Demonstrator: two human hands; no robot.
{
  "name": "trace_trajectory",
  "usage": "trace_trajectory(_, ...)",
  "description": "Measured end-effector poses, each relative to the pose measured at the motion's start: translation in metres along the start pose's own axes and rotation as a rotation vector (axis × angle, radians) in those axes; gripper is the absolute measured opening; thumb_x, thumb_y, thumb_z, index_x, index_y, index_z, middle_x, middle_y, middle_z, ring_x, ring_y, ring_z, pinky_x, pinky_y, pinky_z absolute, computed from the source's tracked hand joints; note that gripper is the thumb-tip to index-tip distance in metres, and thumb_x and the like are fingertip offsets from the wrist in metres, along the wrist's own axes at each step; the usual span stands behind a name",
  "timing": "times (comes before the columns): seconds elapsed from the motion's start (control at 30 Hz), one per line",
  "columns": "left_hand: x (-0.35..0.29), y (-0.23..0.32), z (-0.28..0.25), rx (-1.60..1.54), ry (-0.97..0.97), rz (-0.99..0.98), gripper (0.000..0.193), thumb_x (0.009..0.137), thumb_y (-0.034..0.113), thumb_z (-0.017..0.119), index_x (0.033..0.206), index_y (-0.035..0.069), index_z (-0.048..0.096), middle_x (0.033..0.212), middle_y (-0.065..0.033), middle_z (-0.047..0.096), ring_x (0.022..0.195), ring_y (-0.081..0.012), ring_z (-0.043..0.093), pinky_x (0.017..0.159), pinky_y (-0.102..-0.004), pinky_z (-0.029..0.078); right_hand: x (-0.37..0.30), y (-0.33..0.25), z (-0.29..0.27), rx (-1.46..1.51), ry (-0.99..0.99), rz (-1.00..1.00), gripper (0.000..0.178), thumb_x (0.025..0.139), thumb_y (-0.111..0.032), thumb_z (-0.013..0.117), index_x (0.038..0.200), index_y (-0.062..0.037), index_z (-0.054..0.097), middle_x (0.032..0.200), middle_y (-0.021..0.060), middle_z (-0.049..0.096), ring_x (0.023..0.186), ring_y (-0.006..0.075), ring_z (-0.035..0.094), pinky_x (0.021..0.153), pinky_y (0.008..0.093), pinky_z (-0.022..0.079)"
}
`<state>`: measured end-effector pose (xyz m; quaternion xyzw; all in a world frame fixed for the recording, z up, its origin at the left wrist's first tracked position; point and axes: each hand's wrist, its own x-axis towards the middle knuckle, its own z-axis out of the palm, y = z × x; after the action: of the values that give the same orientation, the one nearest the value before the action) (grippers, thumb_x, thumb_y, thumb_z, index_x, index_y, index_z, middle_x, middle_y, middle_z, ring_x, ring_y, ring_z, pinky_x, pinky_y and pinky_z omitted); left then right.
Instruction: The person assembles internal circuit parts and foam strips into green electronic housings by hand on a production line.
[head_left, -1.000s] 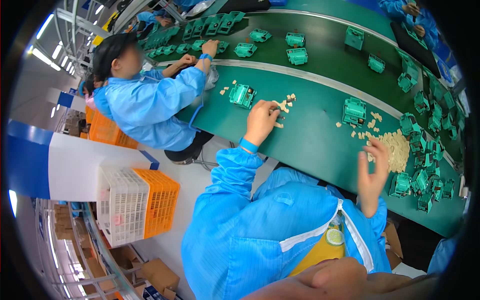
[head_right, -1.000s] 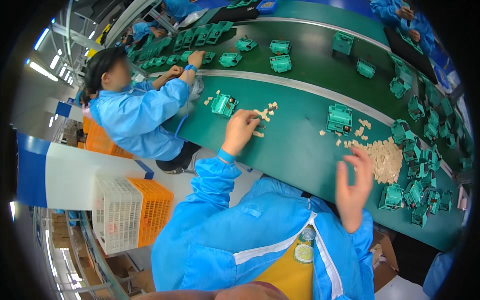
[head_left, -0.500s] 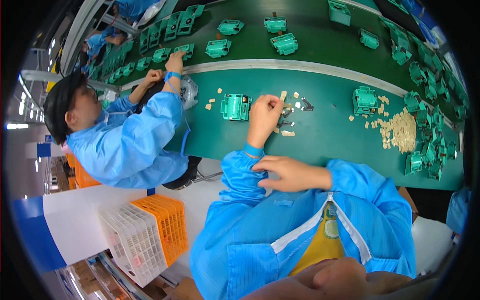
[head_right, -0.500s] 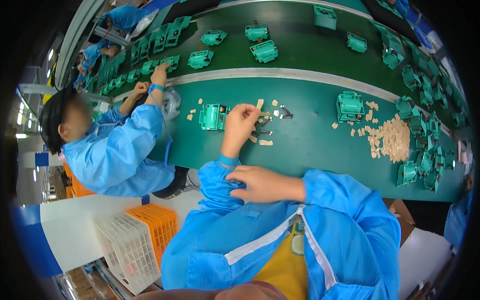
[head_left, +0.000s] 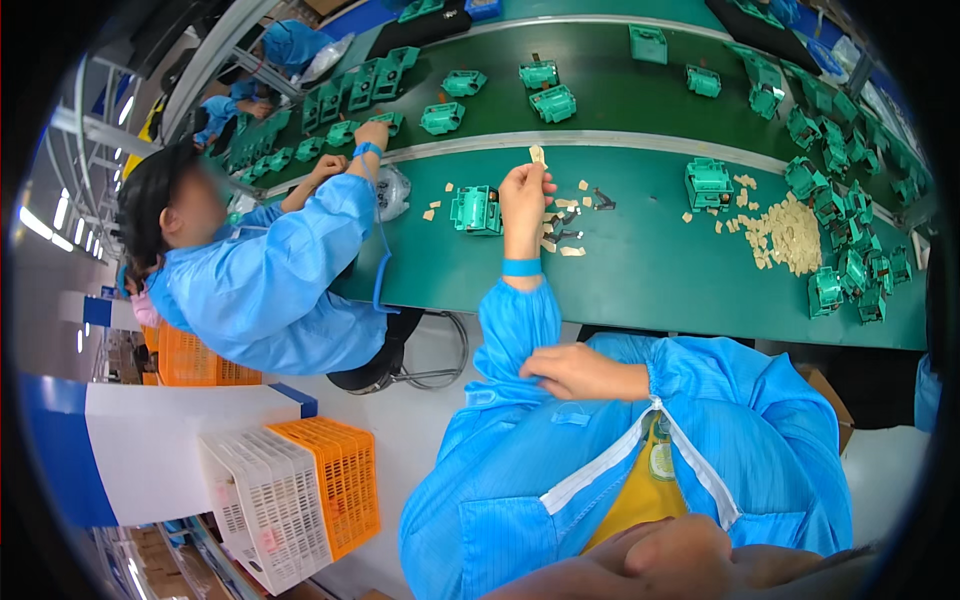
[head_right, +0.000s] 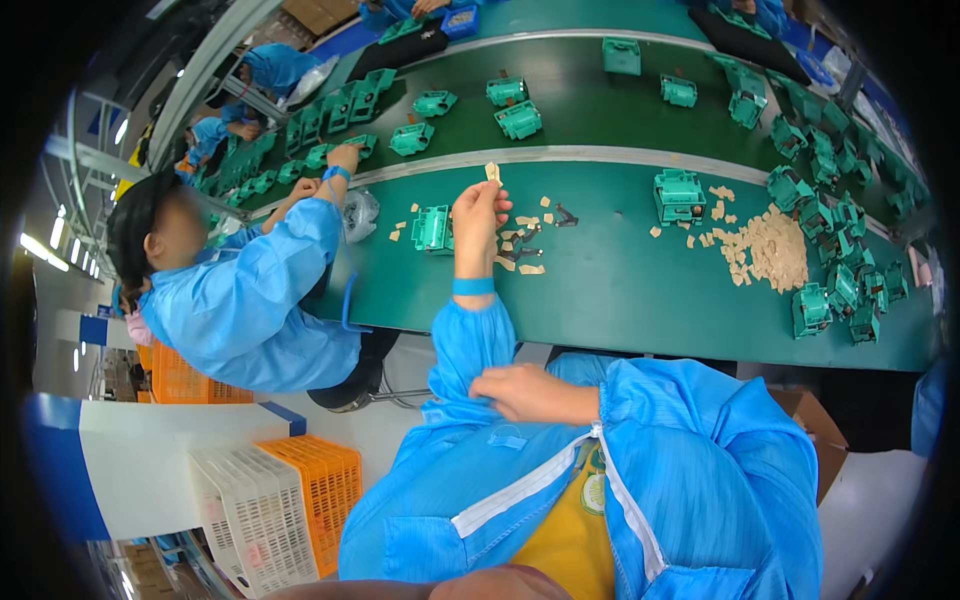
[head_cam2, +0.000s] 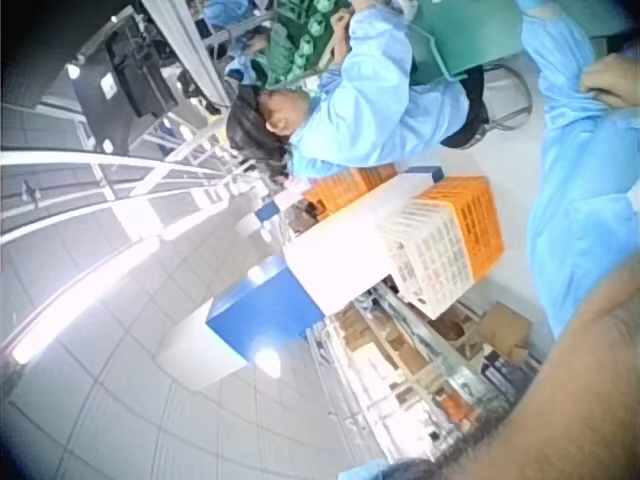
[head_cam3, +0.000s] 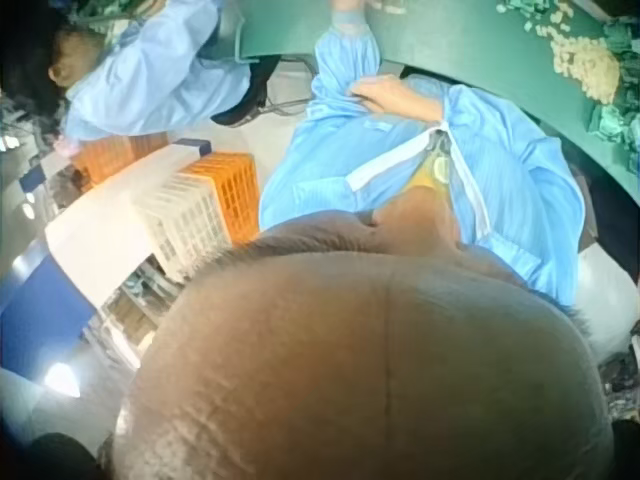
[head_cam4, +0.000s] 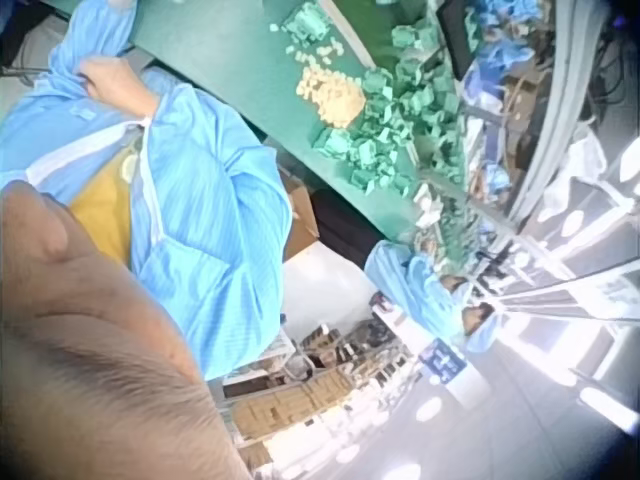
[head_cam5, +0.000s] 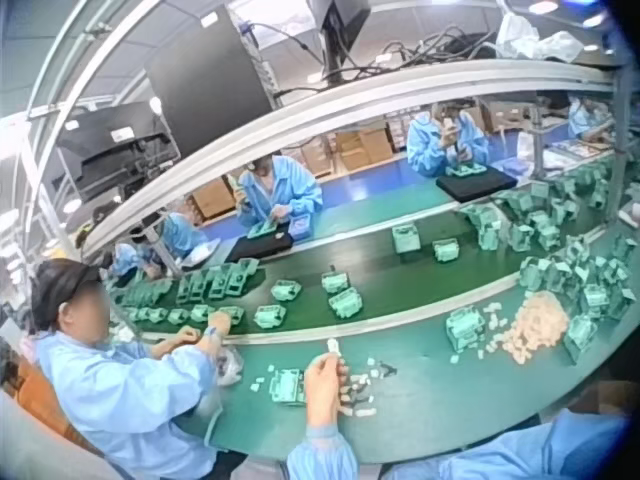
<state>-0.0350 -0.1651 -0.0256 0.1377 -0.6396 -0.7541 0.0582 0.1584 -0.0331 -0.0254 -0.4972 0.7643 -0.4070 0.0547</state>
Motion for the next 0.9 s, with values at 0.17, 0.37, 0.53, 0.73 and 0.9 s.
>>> trace_trajectory(0.17,-0.013,-0.014,-0.009,0.390,0.123,0.233,0.029,0.100,0.024,0.062,0.101,-0.002,0.072,0.094,-0.0123,0.073,0.077,-0.0202,0.070,0.065,-0.0346,0.053,-0.015,-0.003,-0.027,0.540,-0.449,0.123,0.024,0.089,-0.012,0.068,0.112,-0.0039,0.068,0.102,0.0154,0.073,0.093,0.0343,0.072,0.080,0.0436,0.057)
trace_trajectory(0.37,-0.041,-0.004,-0.031,1.000,0.244,0.458,0.035,0.099,0.029,0.060,0.104,-0.002,0.075,0.093,-0.0225,0.073,0.087,-0.0313,0.072,0.077,-0.0443,0.054,-0.027,0.018,-0.084,0.410,0.004,0.228,0.018,0.096,-0.016,0.068,0.106,-0.0015,0.072,0.097,0.0083,0.073,0.089,0.0225,0.069,0.081,0.0346,0.055)
trace_trajectory(0.53,-0.079,0.010,-0.012,0.412,-0.180,0.199,0.025,0.103,0.023,0.060,0.104,0.000,0.071,0.085,-0.0041,0.065,0.077,-0.0132,0.059,0.067,-0.0297,0.047,-0.014,0.070,-0.118,0.846,0.554,0.571,0.017,0.098,-0.019,0.070,0.105,-0.0033,0.070,0.091,0.0013,0.068,0.082,0.0127,0.065,0.073,0.0289,0.054)
trace_trajectory(0.73,-0.120,0.058,0.030,0.620,-0.579,0.241,0.019,0.101,0.018,0.064,0.096,0.001,0.066,0.085,-0.0004,0.058,0.075,-0.0079,0.050,0.066,-0.0262,0.042,-0.032,0.084,-0.185,1.115,0.190,0.628,0.018,0.099,-0.022,0.071,0.097,-0.0047,0.069,0.087,0.0021,0.067,0.075,0.0109,0.063,0.068,0.0245,0.052)
trace_trajectory(0.9,-0.121,0.049,0.085,0.521,-0.601,0.358,0.013,0.099,0.013,0.066,0.096,0.000,0.067,0.087,-0.0042,0.061,0.072,-0.0108,0.054,0.063,-0.0269,0.044,-0.082,0.081,-0.214,1.160,0.257,0.644,0.017,0.100,-0.014,0.068,0.106,0.0014,0.069,0.094,0.0074,0.071,0.083,0.0139,0.068,0.077,0.0278,0.057)
